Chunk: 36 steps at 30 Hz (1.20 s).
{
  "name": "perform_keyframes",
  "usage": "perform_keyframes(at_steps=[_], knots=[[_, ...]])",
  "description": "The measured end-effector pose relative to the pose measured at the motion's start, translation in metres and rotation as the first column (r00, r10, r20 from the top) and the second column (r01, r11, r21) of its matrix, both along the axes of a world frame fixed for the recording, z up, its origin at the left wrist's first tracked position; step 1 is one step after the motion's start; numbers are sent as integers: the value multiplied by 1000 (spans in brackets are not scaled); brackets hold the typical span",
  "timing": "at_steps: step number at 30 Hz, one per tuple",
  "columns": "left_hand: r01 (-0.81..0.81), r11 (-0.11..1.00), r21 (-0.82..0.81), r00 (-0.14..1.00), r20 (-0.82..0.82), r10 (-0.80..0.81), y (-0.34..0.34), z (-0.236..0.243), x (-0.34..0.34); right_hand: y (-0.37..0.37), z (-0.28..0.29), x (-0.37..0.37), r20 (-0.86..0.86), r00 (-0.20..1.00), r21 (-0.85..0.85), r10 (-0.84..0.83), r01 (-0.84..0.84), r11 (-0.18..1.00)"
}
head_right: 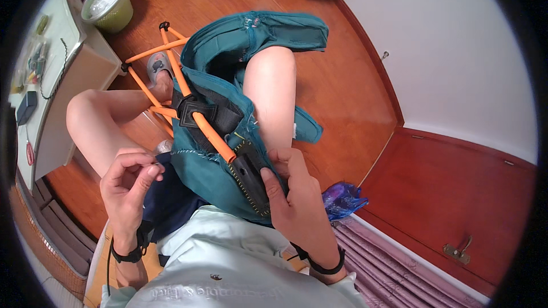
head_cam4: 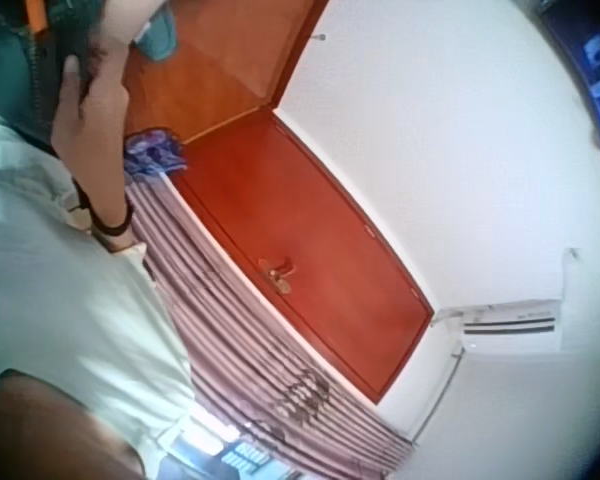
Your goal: The person repairs a green folding chair by sewing a torn section of the seat fabric around a frame attachment point with a needle and thread, then trims the thread with scissors and spreads the seat fabric flat to check the repair.
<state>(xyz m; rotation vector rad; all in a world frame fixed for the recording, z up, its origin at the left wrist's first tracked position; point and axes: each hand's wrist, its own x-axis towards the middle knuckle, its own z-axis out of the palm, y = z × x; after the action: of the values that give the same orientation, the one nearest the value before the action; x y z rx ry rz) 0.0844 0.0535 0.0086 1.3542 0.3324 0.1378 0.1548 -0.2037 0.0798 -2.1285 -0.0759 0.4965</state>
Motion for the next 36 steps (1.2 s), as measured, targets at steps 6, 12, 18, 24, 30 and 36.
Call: perform_keyframes(at_steps=[6,12,18,24,30,36], knots=[[53,981,-189,998,-14,-56,-16,-1,16,10,1,1,-15,1000,-29,7,-7,1000],[46,940,-339,997,-39,-63,-29,-5,32,32,-12,18,58,998,-67,-14,18,998],[97,978,182,990,87,-114,-30,-10,48,52,-50,36,76,994,22,-74,73,997],[-107,993,45,994,37,105,-31,-29,46,53,-54,31,169,985,-101,-42,60,993],[-56,993,101,996,80,48,-25,-34,45,51,-42,32,137,991,-157,-6,28,987],[13,983,-182,999,33,-7,-41,-46,46,55,-40,33,-67,992,57,-106,110,992]])
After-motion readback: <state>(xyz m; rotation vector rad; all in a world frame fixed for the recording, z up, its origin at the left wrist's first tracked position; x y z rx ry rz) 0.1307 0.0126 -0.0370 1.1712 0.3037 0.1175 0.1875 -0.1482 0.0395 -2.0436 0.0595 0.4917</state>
